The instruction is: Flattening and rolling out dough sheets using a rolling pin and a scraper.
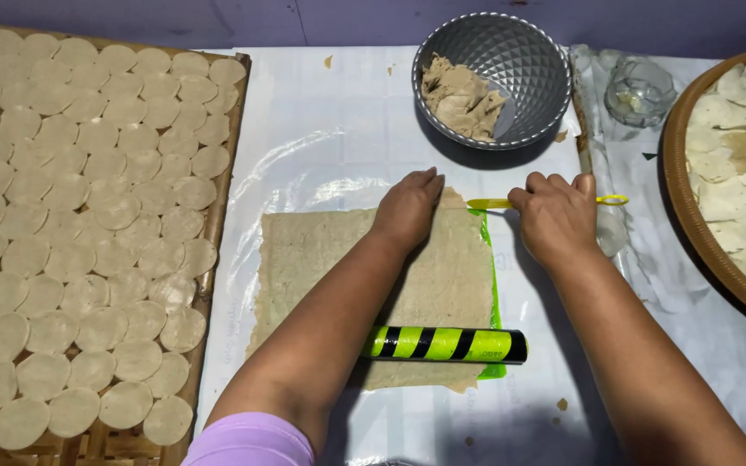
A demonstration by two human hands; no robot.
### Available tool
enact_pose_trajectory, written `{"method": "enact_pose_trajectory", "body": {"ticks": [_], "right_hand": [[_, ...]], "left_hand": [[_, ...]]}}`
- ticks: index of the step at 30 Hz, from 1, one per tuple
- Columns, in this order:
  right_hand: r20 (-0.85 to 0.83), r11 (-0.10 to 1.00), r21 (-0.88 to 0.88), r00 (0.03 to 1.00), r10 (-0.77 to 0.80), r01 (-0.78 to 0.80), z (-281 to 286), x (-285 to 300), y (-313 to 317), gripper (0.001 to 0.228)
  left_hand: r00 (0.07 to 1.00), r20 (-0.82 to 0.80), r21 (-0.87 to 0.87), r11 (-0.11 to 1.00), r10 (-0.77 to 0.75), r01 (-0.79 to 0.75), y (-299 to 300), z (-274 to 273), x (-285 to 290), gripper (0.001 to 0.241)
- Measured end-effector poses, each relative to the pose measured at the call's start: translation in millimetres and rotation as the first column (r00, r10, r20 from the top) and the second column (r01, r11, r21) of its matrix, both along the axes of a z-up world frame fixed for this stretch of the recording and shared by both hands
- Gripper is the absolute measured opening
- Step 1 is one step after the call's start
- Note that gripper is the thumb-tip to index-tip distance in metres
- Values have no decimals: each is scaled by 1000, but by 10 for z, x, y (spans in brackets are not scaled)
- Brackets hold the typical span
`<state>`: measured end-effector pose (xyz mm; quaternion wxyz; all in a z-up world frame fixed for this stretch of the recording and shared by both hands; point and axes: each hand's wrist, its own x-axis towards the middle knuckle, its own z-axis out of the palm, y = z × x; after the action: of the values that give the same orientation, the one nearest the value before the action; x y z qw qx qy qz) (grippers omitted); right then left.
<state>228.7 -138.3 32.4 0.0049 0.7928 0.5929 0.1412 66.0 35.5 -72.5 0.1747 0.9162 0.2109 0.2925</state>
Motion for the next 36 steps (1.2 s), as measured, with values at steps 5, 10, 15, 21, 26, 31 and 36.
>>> {"method": "enact_pose_trajectory", "body": {"ticks": [5, 10, 15, 21, 26, 31, 36], "right_hand": [[58, 999, 42, 998, -35, 32, -8, -98, -195, 16], [28, 980, 149, 991, -134, 128, 40, -352, -492, 15], [-181, 944, 199, 956, -231, 265, 122, -610, -994, 8], [-166, 871, 179, 886, -432, 458, -451, -243, -2089, 9], [-104, 758, 216, 786, -609, 615, -1053, 377, -2912, 17], [-209, 643, 263, 693, -690, 720, -1464, 759, -3281, 23], [-198, 624, 251, 670, -715, 740, -1490, 730, -3308, 19]], "left_hand": [[974, -228, -29, 999, 9, -16, -89, 248, 192, 15], [948, -271, -767, 558, 164, -316, -183, 1224, -107, 21], [661, 93, -985, 167, 745, -49, 339, 1023, -643, 32], [586, 220, -841, 456, 780, -290, 1221, -131, -1765, 22], [599, 247, -816, 497, 762, -294, 950, 213, -1772, 21], [672, 40, -997, -13, 740, 74, -215, 1489, -935, 21], [983, 120, -974, 208, 137, 90, -510, 295, -188, 26]]}}
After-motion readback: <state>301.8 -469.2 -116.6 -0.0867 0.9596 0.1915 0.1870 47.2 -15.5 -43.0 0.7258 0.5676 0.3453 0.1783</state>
